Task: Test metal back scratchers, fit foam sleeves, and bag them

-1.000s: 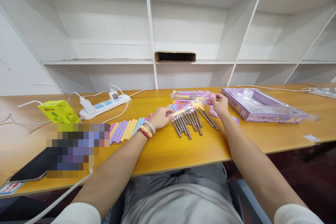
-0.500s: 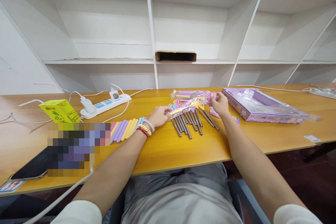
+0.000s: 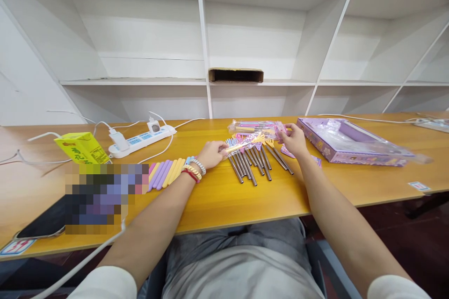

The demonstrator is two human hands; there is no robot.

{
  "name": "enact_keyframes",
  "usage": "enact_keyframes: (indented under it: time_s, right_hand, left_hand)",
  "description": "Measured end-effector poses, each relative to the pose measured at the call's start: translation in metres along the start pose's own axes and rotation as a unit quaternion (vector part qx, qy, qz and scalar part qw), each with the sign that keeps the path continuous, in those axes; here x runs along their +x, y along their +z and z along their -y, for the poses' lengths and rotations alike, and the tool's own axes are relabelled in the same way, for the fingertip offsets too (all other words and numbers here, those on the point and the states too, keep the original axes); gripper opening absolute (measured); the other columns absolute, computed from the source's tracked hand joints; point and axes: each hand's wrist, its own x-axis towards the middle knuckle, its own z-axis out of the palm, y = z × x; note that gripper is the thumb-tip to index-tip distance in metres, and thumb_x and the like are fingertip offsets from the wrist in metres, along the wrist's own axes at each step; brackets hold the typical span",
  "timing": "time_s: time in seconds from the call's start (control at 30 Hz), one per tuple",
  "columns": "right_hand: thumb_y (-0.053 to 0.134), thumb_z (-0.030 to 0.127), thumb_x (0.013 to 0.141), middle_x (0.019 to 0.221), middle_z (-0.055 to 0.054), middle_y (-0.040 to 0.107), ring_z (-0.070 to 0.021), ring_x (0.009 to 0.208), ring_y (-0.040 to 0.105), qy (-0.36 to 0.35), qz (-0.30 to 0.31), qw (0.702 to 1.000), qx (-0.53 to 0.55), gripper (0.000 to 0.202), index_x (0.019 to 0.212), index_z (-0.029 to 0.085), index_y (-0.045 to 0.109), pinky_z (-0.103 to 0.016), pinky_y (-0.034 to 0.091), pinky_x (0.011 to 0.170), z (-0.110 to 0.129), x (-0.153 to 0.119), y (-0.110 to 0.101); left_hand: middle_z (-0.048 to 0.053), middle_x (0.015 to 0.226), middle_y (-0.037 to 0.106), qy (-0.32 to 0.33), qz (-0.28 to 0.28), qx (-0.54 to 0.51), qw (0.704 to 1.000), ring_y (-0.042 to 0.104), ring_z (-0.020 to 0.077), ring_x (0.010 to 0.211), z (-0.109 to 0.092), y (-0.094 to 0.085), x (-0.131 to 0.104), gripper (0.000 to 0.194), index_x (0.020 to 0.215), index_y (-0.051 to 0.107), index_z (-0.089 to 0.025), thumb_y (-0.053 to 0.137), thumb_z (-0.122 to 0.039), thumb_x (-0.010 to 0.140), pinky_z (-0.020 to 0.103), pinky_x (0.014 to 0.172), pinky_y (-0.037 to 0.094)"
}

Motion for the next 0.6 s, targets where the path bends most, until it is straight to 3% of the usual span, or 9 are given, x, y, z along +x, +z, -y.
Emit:
enact_keyframes:
  time_s: [0.23, 0.6]
  right_hand:
    - [0.075, 0.035, 0.053, 0.059, 0.001, 0.059, -0.0109, 0.049, 0.054, -0.012, -0.010, 1.000, 0.020, 0.038, 0.077, 0.017, 0.052, -0.024, 0.048, 0.048, 0.0044, -0.0013, -0.0010]
    - [0.057, 0.028, 0.065, 0.073, 0.001, 0.053, -0.0101, 0.057, 0.051, 0.038, 0.076, 0.996, 0.013, 0.018, 0.079, 0.017, 0.051, -0.023, 0.047, 0.042, 0.0010, 0.0001, 0.0016]
  left_hand:
    - [0.005, 0.094, 0.070, 0.010, -0.002, 0.008, 1.000, 0.063, 0.0182, 0.084, -0.0047, -0.0014, -0.0023, 0.028, 0.097, 0.066, -0.017, 0.054, -0.026, 0.073, 0.029, 0.078, 0.047]
    - [0.005, 0.094, 0.069, 0.013, -0.002, -0.003, 1.000, 0.063, 0.0177, 0.083, -0.0075, -0.0020, -0.0031, 0.030, 0.098, 0.066, -0.017, 0.054, -0.027, 0.072, 0.028, 0.078, 0.047]
